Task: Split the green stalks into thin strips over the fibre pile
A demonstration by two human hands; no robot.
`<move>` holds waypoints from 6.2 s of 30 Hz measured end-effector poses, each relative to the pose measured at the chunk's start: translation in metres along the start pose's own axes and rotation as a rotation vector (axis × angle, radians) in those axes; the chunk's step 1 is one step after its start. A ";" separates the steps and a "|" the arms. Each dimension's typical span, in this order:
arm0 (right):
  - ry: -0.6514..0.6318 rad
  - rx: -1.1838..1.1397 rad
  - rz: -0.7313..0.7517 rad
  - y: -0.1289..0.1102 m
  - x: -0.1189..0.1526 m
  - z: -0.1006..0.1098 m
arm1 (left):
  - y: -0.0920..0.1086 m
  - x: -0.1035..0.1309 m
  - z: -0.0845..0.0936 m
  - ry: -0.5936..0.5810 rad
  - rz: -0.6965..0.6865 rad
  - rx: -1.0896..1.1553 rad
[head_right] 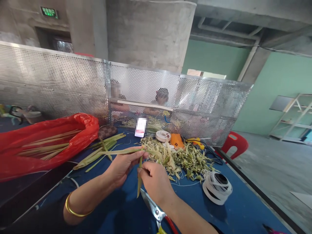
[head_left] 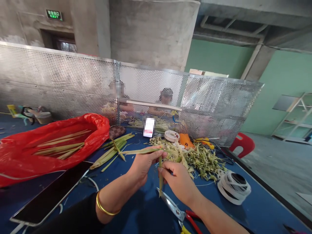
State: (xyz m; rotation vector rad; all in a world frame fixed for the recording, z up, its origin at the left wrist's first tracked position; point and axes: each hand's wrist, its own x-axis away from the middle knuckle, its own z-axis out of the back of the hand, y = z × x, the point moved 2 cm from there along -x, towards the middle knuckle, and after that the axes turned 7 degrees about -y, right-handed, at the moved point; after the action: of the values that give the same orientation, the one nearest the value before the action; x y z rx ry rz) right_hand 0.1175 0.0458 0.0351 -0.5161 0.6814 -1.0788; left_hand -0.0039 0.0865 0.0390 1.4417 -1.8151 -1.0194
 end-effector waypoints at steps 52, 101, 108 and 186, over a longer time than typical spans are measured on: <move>0.072 0.030 0.077 -0.003 -0.004 0.031 | -0.028 0.012 -0.007 -0.383 0.406 -0.602; 0.377 -0.122 -0.101 0.024 -0.015 0.019 | -0.003 0.003 -0.001 -0.256 0.171 -0.295; 0.397 -0.133 -0.112 0.025 -0.016 0.013 | -0.013 0.004 -0.002 -0.158 0.125 -0.240; 0.096 -0.596 0.068 0.008 -0.015 0.054 | 0.003 0.002 -0.003 -0.050 0.051 -0.444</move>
State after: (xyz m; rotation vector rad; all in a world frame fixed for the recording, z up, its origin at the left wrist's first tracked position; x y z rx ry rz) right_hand 0.1564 0.0657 0.0704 -0.9470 1.1061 -0.8294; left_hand -0.0038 0.0849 0.0431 1.1024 -1.5228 -1.3400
